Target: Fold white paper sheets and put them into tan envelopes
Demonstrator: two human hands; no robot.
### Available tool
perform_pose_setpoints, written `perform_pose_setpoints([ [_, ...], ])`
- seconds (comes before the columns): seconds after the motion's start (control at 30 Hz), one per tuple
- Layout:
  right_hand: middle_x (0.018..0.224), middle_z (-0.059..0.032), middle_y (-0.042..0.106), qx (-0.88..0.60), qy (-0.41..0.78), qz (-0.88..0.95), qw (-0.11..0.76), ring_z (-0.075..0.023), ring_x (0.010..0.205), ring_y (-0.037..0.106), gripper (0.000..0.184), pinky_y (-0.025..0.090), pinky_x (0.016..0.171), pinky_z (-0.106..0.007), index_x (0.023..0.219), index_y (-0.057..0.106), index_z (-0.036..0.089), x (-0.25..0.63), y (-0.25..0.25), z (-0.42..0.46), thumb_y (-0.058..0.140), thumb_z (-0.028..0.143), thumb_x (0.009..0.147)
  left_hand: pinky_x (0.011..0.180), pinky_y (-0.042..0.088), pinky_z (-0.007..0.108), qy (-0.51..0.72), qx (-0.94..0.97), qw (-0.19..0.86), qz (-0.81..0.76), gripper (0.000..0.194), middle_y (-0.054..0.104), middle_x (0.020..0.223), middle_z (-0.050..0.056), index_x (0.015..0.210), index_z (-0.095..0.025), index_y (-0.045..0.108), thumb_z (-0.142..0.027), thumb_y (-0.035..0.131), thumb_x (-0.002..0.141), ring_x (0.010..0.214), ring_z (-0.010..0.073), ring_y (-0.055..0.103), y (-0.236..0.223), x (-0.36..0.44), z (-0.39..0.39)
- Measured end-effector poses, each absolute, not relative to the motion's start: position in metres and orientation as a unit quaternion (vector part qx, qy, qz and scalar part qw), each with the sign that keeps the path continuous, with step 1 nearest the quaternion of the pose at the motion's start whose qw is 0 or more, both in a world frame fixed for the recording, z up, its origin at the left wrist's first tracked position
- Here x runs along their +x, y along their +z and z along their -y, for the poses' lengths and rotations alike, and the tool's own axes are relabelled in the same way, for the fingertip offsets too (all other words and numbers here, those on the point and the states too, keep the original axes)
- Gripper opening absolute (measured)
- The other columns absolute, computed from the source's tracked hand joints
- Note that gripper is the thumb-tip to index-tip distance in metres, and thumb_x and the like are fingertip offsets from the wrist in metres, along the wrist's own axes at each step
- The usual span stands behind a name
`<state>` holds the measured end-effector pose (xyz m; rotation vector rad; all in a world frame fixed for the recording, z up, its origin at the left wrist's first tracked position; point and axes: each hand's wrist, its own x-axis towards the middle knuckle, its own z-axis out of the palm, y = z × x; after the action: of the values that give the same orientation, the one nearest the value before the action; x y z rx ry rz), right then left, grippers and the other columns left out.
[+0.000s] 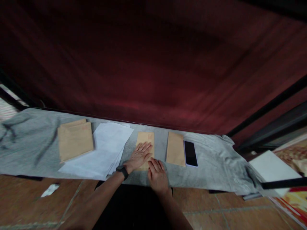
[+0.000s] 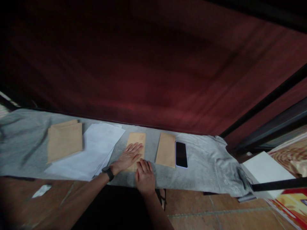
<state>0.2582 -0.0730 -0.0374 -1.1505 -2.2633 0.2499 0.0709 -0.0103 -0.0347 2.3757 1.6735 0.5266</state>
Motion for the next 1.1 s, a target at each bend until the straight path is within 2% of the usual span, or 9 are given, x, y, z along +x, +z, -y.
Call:
perform_pose_setpoints([
  [0.2, 0.136, -0.0052, 0.065, -0.421, 0.122, 0.840, 0.321, -0.0195, 0.130, 0.057, 0.042, 0.038, 0.118, -0.046, 0.134, 0.061, 0.025, 0.263, -0.039, 0.071, 0.041, 0.014, 0.098, 0.125, 0.017, 0.040, 0.150, 0.813, 0.109, -0.553, 0.052, 0.039, 0.161, 0.003, 0.153, -0.025, 0.039, -0.039, 0.031, 0.104, 0.151, 0.0168, 0.028, -0.033, 0.066, 0.053],
  [0.37, 0.138, -0.0081, 0.064, -0.418, 0.159, 0.832, 0.327, -0.0204, 0.130, 0.057, 0.043, 0.045, 0.113, -0.044, 0.138, 0.060, 0.022, 0.263, -0.046, 0.054, 0.040, 0.017, 0.100, 0.125, 0.019, 0.039, 0.166, 0.833, 0.082, -0.521, 0.050, 0.039, 0.161, 0.001, 0.154, -0.029, 0.038, -0.039, 0.035, 0.104, 0.151, 0.0174, 0.030, -0.029, 0.061, 0.083],
  [0.5, 0.143, -0.0097, 0.060, -0.413, 0.133, 0.849, 0.301, -0.0215, 0.135, 0.053, 0.042, 0.040, 0.116, -0.046, 0.140, 0.058, 0.019, 0.247, -0.052, 0.025, 0.040, 0.020, 0.102, 0.124, 0.024, 0.042, 0.199, 0.836, 0.043, -0.509, 0.046, 0.050, 0.154, 0.002, 0.148, -0.030, 0.048, -0.038, 0.043, 0.103, 0.146, 0.0194, 0.040, -0.027, 0.061, 0.090],
  [0.6, 0.148, -0.0103, 0.056, -0.435, 0.097, 0.851, 0.277, -0.0211, 0.139, 0.049, 0.044, 0.038, 0.117, -0.045, 0.143, 0.055, 0.017, 0.232, -0.053, -0.001, 0.038, 0.022, 0.103, 0.122, 0.028, 0.043, 0.208, 0.840, 0.013, -0.501, 0.047, 0.053, 0.152, 0.002, 0.147, -0.030, 0.049, -0.040, 0.047, 0.101, 0.144, 0.0199, 0.043, -0.026, 0.060, 0.089],
  [0.87, 0.152, -0.0099, 0.051, -0.498, 0.074, 0.835, 0.223, -0.0211, 0.143, 0.044, 0.047, 0.031, 0.121, -0.041, 0.146, 0.052, 0.014, 0.208, -0.045, -0.062, 0.033, 0.027, 0.105, 0.121, 0.030, 0.041, 0.200, 0.843, 0.006, -0.499, 0.049, 0.047, 0.156, -0.002, 0.149, -0.033, 0.045, -0.040, 0.050, 0.101, 0.146, 0.0190, 0.039, -0.028, 0.058, 0.088],
  [1.1, 0.153, -0.0130, 0.047, -0.506, 0.067, 0.835, 0.204, -0.0241, 0.145, 0.041, 0.049, 0.028, 0.121, -0.045, 0.148, 0.049, 0.010, 0.206, -0.045, -0.069, 0.034, 0.027, 0.104, 0.121, 0.031, 0.043, 0.182, 0.842, 0.024, -0.507, 0.048, 0.046, 0.157, -0.001, 0.147, -0.032, 0.047, -0.039, 0.051, 0.100, 0.147, 0.0209, 0.037, -0.026, 0.059, 0.087],
])
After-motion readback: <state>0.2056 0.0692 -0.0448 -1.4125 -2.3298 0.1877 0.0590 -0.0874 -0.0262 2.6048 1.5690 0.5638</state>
